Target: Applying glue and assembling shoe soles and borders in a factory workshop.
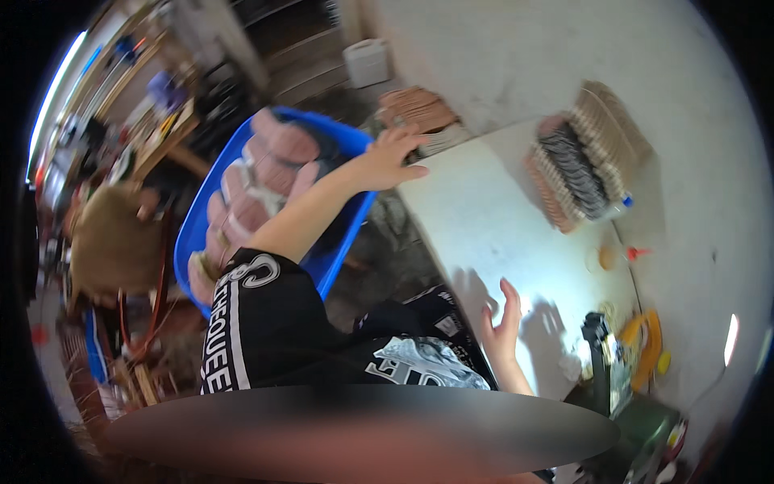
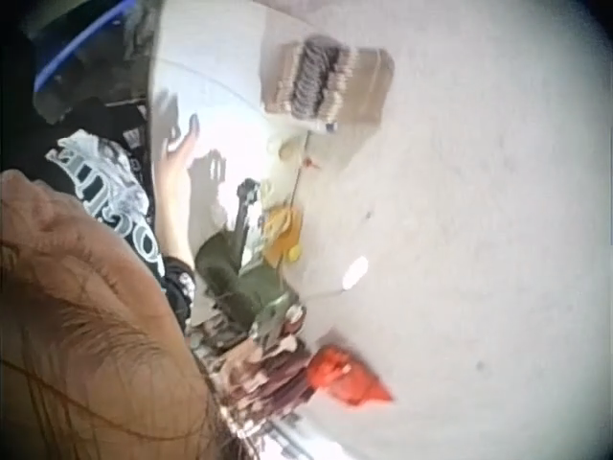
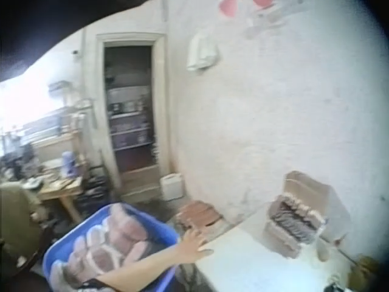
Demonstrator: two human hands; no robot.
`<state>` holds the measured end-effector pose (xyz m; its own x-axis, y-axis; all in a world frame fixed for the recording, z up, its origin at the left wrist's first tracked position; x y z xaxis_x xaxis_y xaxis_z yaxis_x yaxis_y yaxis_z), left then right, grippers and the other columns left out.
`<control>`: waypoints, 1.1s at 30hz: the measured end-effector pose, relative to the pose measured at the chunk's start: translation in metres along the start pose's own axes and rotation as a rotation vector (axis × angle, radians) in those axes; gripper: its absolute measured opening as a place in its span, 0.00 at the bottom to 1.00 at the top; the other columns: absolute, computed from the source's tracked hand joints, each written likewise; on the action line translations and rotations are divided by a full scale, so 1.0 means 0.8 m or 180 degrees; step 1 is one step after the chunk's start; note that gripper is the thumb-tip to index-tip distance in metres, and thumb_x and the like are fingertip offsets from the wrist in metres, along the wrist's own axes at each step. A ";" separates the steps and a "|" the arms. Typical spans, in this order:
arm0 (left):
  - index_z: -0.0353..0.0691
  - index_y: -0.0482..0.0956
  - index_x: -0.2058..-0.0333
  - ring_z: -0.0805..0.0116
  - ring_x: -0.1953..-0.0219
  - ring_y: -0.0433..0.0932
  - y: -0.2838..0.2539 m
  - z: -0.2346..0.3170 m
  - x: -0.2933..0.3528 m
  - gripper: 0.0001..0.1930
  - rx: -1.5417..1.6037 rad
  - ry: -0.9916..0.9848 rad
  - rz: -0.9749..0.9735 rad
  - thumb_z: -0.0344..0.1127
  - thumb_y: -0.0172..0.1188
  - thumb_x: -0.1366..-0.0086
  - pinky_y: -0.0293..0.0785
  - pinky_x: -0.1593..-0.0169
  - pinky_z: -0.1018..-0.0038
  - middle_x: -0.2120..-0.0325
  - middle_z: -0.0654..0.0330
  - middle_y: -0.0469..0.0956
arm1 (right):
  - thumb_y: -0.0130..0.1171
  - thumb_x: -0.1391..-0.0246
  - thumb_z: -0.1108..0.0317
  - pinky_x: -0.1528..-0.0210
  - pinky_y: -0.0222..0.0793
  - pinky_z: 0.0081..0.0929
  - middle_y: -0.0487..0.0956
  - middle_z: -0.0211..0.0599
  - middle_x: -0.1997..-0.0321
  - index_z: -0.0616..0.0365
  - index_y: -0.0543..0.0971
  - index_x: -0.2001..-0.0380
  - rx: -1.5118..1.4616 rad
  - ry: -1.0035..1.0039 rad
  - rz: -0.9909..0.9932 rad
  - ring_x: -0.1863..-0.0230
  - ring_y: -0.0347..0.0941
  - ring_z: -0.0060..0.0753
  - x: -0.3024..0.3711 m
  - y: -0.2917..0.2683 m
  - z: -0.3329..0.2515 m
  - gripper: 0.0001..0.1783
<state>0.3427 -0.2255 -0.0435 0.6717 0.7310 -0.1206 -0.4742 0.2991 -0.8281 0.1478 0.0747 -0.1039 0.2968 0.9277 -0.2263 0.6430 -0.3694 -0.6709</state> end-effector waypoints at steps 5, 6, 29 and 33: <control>0.42 0.71 0.46 0.44 0.40 0.61 -0.132 -0.190 0.228 0.29 -0.0089 -0.1582 0.1297 0.50 0.62 0.44 0.59 0.40 0.53 0.44 0.44 0.66 | 0.52 0.54 0.81 0.38 0.57 0.34 0.71 0.45 0.45 0.63 0.71 0.49 -0.0735 0.0607 -0.0388 0.41 0.65 0.42 0.036 0.026 0.036 0.25; 0.42 0.72 0.46 0.43 0.40 0.60 -0.155 -0.209 0.288 0.30 -0.0347 -0.2151 0.1769 0.52 0.62 0.44 0.58 0.40 0.50 0.44 0.44 0.66 | 0.51 0.54 0.81 0.38 0.58 0.33 0.71 0.43 0.46 0.63 0.72 0.52 -0.0813 0.0636 -0.0368 0.42 0.65 0.40 0.032 0.027 0.036 0.22; 0.12 0.61 0.49 0.48 0.43 0.68 0.126 -0.297 0.375 0.52 0.1690 -0.3770 0.3162 0.71 0.48 0.42 0.65 0.43 0.68 0.48 0.33 0.67 | 0.54 0.55 0.81 0.36 0.56 0.35 0.68 0.43 0.41 0.62 0.77 0.62 -0.0369 0.0216 -0.0520 0.37 0.62 0.44 0.031 0.035 0.037 0.13; 0.19 0.67 0.48 0.59 0.41 0.67 0.161 -0.259 0.356 0.49 0.3466 -0.3684 0.2872 0.71 0.47 0.40 0.62 0.42 0.71 0.46 0.42 0.68 | 0.54 0.55 0.80 0.37 0.57 0.35 0.69 0.43 0.43 0.62 0.78 0.64 -0.0181 0.0145 -0.0290 0.39 0.64 0.45 0.036 0.031 0.044 0.12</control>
<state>0.5910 -0.1056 -0.2979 -0.4322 0.7433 0.5106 -0.8616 -0.5074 0.0093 0.1475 0.0944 -0.1516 0.2663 0.9547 -0.1329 0.7073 -0.2872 -0.6459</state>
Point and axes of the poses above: each hand's wrist, its own x-axis away from the middle knuckle, its own y-axis out of the palm, z = x × y, the point moved 6 cm from there along -x, towards the middle knuckle
